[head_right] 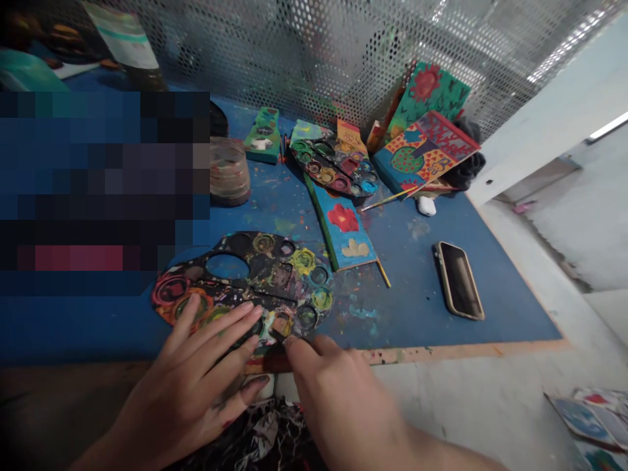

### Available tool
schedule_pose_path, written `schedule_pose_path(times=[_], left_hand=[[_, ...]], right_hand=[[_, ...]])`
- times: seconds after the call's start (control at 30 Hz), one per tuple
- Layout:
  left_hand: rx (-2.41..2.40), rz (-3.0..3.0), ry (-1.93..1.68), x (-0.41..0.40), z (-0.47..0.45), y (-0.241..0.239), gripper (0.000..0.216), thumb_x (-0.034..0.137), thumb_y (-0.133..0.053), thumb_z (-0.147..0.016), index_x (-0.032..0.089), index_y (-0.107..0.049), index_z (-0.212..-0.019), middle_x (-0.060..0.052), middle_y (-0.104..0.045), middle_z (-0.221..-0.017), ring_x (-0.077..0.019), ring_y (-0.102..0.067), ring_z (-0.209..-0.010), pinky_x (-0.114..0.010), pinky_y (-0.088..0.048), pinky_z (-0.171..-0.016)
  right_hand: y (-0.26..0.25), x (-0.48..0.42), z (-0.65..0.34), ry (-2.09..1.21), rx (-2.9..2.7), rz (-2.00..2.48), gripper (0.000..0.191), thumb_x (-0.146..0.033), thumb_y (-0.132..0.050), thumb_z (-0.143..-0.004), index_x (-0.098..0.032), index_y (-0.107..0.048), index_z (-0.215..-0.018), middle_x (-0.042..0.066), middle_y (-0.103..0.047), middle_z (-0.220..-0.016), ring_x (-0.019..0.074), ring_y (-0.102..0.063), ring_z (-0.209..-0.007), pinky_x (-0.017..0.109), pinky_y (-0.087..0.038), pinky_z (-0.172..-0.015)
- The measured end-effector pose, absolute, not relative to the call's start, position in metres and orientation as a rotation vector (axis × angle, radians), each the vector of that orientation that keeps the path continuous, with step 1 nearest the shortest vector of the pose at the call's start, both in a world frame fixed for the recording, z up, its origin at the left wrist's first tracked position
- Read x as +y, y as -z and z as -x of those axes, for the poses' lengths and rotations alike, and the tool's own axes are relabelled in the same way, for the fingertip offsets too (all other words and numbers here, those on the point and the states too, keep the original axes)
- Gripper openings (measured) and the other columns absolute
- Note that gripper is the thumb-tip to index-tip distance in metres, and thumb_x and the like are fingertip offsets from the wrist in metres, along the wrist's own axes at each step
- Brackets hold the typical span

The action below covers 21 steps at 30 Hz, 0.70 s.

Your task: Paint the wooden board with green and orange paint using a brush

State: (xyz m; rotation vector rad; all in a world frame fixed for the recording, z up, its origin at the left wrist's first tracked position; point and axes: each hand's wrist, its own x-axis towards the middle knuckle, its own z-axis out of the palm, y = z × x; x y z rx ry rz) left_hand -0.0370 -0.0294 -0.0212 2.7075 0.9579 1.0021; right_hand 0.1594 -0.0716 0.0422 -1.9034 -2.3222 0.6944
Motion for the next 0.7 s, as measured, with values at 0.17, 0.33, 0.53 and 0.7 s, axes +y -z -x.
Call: schedule_pose_path(times=[0.17, 0.33, 0.53, 0.7], left_hand=[[0.942, -2.726, -0.969, -0.031, 0.036, 0.019, 0.017, 0.031, -0.06, -0.085, 0.015, -0.064, -0.091, -0.018, -0.068, -0.118, -0.0311, -0.061, -0.115, -0.063, -0.021, -0.113], [0.919, -2.732, -1.03, -0.03, 0.035, 0.02, 0.021, 0.032, -0.062, -0.081, 0.015, -0.062, -0.093, -0.021, -0.067, -0.119, -0.0334, -0.062, -0.114, -0.067, -0.024, -0.11], [0.865, -2.789, -1.029, -0.03, 0.035, 0.016, 0.026, 0.033, -0.064, -0.079, 0.014, -0.059, -0.095, -0.023, -0.067, -0.117, -0.0346, -0.062, -0.114, -0.067, -0.022, -0.112], [0.857, -2.82, -1.006, -0.029, 0.035, 0.015, 0.025, 0.033, -0.063, -0.077, 0.015, -0.058, -0.094, -0.023, -0.067, -0.118, -0.0347, -0.062, -0.114, -0.066, -0.023, -0.112]], right_hand=[[-0.043, -0.072, -0.156, -0.798, -2.214, 1.895, 0.027, -0.005, -0.042, -0.089, -0.021, -0.063, -0.09, 0.001, -0.068, -0.079, 0.0123, -0.064, -0.067, 0.02, -0.044, -0.057], [-0.04, -0.077, -0.145, -0.68, -2.25, 2.043, 0.031, 0.002, -0.045, -0.082, -0.02, -0.062, -0.094, 0.003, -0.067, -0.081, 0.0152, -0.064, -0.067, 0.023, -0.041, -0.058], [-0.046, -0.082, -0.129, -0.652, -2.293, 2.177, 0.044, 0.007, -0.044, -0.077, -0.02, -0.061, -0.107, 0.008, -0.067, -0.09, 0.0183, -0.066, -0.074, 0.024, -0.04, -0.059], [-0.048, -0.08, -0.123, -0.72, -2.235, 2.231, 0.045, 0.008, -0.042, -0.076, -0.019, -0.059, -0.108, 0.011, -0.067, -0.094, 0.0219, -0.067, -0.08, 0.027, -0.043, -0.064]])
